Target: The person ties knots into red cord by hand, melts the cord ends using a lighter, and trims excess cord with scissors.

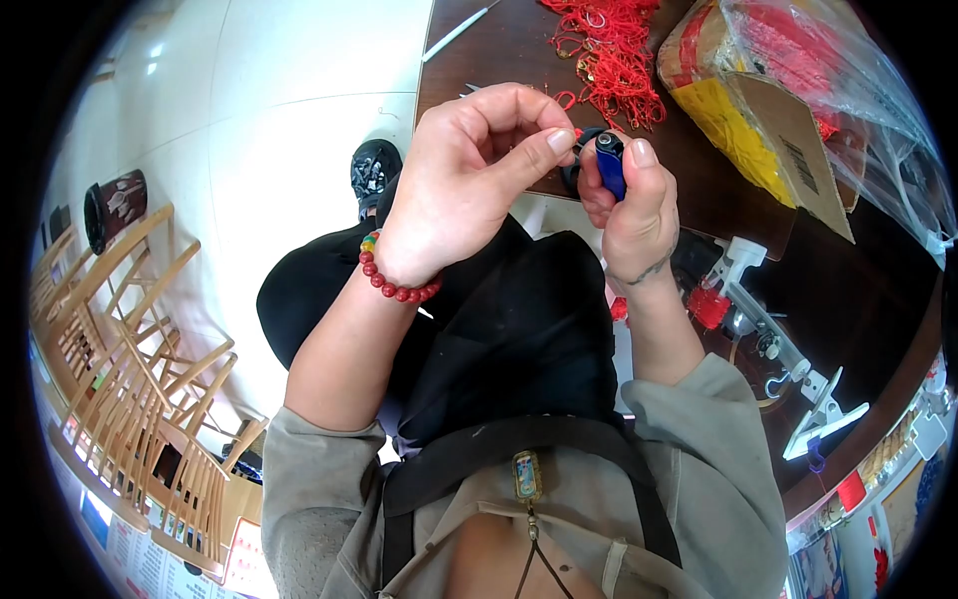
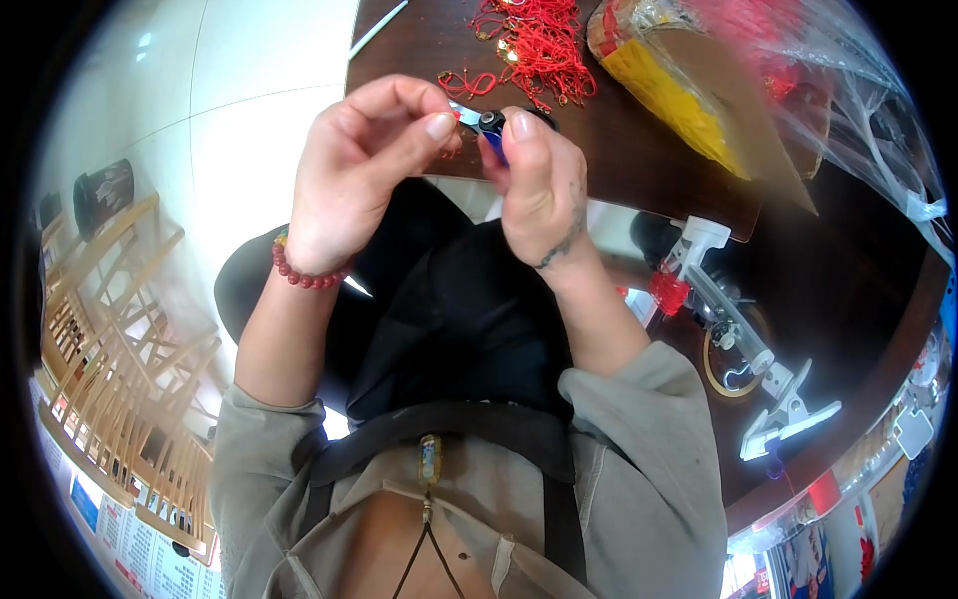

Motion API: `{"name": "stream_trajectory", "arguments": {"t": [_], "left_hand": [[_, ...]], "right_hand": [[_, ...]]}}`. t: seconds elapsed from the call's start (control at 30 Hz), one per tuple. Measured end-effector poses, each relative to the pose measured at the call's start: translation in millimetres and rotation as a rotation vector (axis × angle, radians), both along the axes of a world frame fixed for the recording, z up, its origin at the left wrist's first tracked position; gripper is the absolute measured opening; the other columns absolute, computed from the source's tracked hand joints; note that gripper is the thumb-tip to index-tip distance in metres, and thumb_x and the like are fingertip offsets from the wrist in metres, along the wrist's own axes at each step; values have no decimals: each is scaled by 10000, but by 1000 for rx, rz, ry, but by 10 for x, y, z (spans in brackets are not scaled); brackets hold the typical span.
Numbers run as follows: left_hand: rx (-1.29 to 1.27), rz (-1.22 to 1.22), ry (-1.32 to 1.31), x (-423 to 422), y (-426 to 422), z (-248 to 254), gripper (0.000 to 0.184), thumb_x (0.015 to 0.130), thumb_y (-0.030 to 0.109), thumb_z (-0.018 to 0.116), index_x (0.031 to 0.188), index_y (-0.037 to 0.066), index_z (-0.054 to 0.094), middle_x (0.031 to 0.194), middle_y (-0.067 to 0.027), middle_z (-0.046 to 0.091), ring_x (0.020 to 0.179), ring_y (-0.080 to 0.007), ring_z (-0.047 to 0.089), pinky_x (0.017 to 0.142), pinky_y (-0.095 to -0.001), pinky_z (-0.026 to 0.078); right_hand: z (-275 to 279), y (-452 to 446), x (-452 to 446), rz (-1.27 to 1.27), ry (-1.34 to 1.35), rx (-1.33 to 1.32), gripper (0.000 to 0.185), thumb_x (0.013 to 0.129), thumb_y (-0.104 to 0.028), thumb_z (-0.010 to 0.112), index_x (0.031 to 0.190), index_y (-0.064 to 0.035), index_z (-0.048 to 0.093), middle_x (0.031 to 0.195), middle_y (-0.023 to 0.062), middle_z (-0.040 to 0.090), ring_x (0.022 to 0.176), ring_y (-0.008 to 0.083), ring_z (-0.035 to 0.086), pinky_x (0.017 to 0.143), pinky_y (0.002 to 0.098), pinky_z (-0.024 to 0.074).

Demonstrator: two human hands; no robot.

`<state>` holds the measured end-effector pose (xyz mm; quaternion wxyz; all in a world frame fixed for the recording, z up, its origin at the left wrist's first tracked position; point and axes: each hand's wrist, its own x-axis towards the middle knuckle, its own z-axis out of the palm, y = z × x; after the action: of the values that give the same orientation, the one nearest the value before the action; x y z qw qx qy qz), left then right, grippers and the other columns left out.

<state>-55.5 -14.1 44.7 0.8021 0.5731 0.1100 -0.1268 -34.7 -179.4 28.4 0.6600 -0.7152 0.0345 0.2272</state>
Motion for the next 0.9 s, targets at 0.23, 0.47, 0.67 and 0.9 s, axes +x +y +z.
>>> {"name": "stream_trajectory", "arguments": {"t": [0.23,0.47,0.67,0.9], "left_hand": [[-14,10,7,0,-5,-18,87,924,85,590,975,14,594,861,-10,632,805,-55,581,741,-198,467],[-15,12,7,1,-13,-25,81,926,78,585,971,10,591,863,-13,629,810,-62,585,751,-207,477],[-16,10,-1,-5,-9,-36,76,927,71,579,967,6,588,868,-17,627,818,-67,586,769,-221,487],[-22,11,8,-7,8,-25,85,924,91,589,971,20,595,864,-15,630,808,-65,584,741,-206,469]], "right_hand": [[-33,-40,-1,96,-87,-59,502,956,-403,339,769,4,565,598,34,485,541,117,453,524,280,357],[3,-18,-3,117,-124,-78,519,962,-419,325,754,-3,556,599,41,478,564,128,451,544,289,363],[-43,-15,-8,125,-154,-68,519,965,-426,338,745,-5,547,606,50,477,587,141,454,568,294,376],[-27,-11,-51,-63,-249,237,460,880,-395,608,1035,38,599,701,-55,466,629,39,403,570,181,314]]}}
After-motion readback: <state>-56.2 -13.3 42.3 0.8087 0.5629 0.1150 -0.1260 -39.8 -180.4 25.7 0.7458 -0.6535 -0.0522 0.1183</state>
